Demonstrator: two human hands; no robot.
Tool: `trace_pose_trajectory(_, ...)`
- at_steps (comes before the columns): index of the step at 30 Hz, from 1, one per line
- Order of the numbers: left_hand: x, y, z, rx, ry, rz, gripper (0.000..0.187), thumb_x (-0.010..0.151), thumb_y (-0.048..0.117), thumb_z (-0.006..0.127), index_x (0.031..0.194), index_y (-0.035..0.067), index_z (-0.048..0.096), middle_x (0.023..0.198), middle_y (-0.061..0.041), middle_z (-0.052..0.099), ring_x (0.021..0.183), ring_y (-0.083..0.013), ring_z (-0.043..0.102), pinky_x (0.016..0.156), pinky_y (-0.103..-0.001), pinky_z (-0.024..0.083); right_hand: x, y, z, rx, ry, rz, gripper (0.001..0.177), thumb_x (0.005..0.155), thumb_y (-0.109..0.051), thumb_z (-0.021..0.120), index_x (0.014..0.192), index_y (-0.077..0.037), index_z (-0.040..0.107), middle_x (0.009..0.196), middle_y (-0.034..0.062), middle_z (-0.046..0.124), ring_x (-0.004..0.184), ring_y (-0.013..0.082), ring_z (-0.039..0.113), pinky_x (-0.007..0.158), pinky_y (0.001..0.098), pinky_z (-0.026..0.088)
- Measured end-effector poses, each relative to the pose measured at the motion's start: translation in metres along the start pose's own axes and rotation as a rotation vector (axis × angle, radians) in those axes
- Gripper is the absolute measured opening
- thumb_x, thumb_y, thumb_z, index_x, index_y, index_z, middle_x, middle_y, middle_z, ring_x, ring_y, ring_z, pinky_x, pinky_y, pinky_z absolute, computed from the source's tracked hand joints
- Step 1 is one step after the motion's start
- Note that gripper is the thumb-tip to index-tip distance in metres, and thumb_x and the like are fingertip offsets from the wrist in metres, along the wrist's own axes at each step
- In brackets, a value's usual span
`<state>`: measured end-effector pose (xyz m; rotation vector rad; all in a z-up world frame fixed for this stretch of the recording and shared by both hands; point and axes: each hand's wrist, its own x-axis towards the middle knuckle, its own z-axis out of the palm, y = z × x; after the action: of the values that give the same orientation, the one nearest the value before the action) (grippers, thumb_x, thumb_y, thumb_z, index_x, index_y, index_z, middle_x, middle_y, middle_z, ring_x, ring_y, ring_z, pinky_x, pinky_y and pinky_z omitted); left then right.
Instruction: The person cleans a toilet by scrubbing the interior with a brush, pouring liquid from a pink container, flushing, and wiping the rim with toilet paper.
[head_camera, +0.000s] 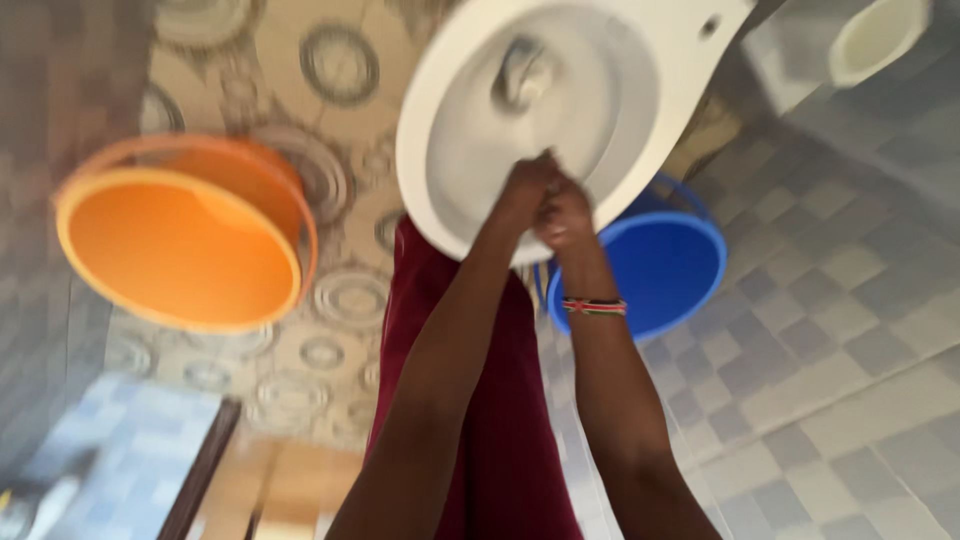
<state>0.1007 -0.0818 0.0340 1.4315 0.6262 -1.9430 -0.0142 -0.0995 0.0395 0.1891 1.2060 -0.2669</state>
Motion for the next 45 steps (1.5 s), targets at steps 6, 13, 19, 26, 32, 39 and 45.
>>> trace_pose_trajectory(6, -0.014, -0.032, 0.022, 0.11, -0.083, 0.184, 0.047, 0.107, 0.037, 0.05, 0.082, -0.002, 0.058, 0.064, -0.02, 0.055, 0.044, -0.0307, 0.055, 0.04, -0.047, 0.049, -0.055, -0.02, -0.027, 0.257, -0.171, -0.023, 0.024, 0.107, -0.021, 0.042, 0.103, -0.009, 0.061, 0.058, 0.0006, 0.048, 0.035, 0.009, 0.036, 0.03, 0.0224, 0.029)
trace_pose_trajectory(13, 0.013, -0.123, 0.042, 0.482, -0.138, 0.465, 0.035, 0.102, 0.019, 0.056, 0.085, -0.01, 0.067, 0.071, -0.02, 0.067, 0.061, -0.0257, 0.063, 0.058, -0.042, 0.051, -0.112, 0.017, -0.053, 0.203, 0.163, -0.071, 0.03, 0.11, -0.026, 0.047, 0.09, -0.008, 0.059, 0.05, -0.0027, 0.044, 0.029, 0.0061, 0.032, 0.025, 0.0199, 0.028)
trace_pose_trajectory(19, 0.044, -0.105, 0.024, 0.314, -0.129, 0.539, 0.028, 0.099, 0.019, 0.057, 0.102, -0.009, 0.061, 0.081, -0.018, 0.064, 0.064, -0.027, 0.063, 0.055, -0.043, 0.053, -0.069, 0.006, -0.053, 0.162, 0.044, -0.095, 0.02, 0.101, -0.013, 0.048, 0.083, -0.007, 0.054, 0.052, -0.0024, 0.042, 0.032, 0.0061, 0.033, 0.027, 0.0188, 0.029)
trace_pose_trajectory(26, 0.036, -0.162, 0.048, 0.412, -0.135, 0.462, 0.029, 0.101, 0.018, 0.057, 0.111, -0.009, 0.063, 0.09, -0.014, 0.063, 0.075, -0.0228, 0.061, 0.062, -0.04, 0.054, -0.122, 0.005, -0.061, -0.038, 0.252, -0.086, 0.015, 0.103, -0.017, 0.046, 0.093, -0.01, 0.055, 0.058, 0.0014, 0.048, 0.034, 0.0068, 0.034, 0.027, 0.0186, 0.027)
trace_pose_trajectory(32, -0.003, -0.193, 0.017, 0.127, -0.226, 0.256, 0.026, 0.103, 0.017, 0.057, 0.105, -0.008, 0.064, 0.086, -0.011, 0.06, 0.075, -0.0184, 0.056, 0.062, -0.038, 0.051, -0.137, 0.076, -0.094, -0.155, 0.315, -0.19, 0.018, 0.101, -0.013, 0.042, 0.11, -0.012, 0.058, 0.059, -0.0047, 0.039, 0.037, 0.0062, 0.031, 0.03, 0.0209, 0.026)
trace_pose_trajectory(39, -0.004, -0.174, 0.093, 0.356, -0.139, 0.395, 0.032, 0.103, 0.024, 0.047, 0.112, -0.002, 0.061, 0.086, -0.018, 0.063, 0.072, -0.0274, 0.061, 0.061, -0.043, 0.051, -0.118, -0.014, -0.154, -0.159, 0.171, -0.188, 0.016, 0.107, -0.02, 0.046, 0.099, -0.01, 0.055, 0.067, -0.0008, 0.051, 0.042, 0.007, 0.039, 0.032, 0.0222, 0.032)
trace_pose_trajectory(45, -0.099, -0.217, -0.036, -0.007, 0.01, 0.201, 0.027, 0.105, 0.022, 0.054, 0.11, -0.003, 0.062, 0.086, -0.017, 0.066, 0.071, -0.0279, 0.064, 0.06, -0.043, 0.051, -0.177, 0.183, -0.084, -0.234, 0.411, -0.036, 0.027, 0.108, -0.033, 0.043, 0.094, -0.013, 0.054, 0.058, -0.0002, 0.047, 0.032, 0.0101, 0.042, 0.025, 0.0248, 0.035)
